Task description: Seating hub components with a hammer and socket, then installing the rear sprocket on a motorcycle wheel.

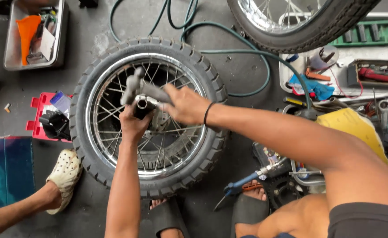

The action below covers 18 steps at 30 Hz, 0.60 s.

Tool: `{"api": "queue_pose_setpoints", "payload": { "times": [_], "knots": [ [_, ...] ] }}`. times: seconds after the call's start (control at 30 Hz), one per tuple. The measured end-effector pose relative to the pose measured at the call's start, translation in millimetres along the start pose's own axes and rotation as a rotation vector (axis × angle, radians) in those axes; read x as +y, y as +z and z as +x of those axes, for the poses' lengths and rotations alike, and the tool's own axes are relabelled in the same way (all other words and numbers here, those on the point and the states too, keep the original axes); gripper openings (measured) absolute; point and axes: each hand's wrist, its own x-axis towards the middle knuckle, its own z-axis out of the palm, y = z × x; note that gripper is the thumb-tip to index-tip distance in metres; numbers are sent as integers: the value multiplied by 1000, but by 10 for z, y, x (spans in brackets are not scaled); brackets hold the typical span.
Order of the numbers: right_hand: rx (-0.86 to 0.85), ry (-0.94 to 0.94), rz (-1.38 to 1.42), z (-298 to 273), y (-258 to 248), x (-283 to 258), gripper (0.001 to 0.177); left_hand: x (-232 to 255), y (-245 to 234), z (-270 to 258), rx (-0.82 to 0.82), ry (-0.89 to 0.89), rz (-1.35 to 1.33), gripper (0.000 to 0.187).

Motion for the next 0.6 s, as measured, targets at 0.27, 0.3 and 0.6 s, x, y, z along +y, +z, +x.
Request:
{"api": "queue_pose_setpoints", "payload": {
  "times": [0.27,0.3,0.6],
  "knots": [
    [211,180,174,232,-65,549,54,58,-79,10,104,-159,-335,29],
    [235,201,180,209,-88,569,53,102,-113,34,184,-157,-498,25],
    [214,225,199,228,-24,803,44,-65,-44,-53,139,-111,-437,35]
  ]
}}
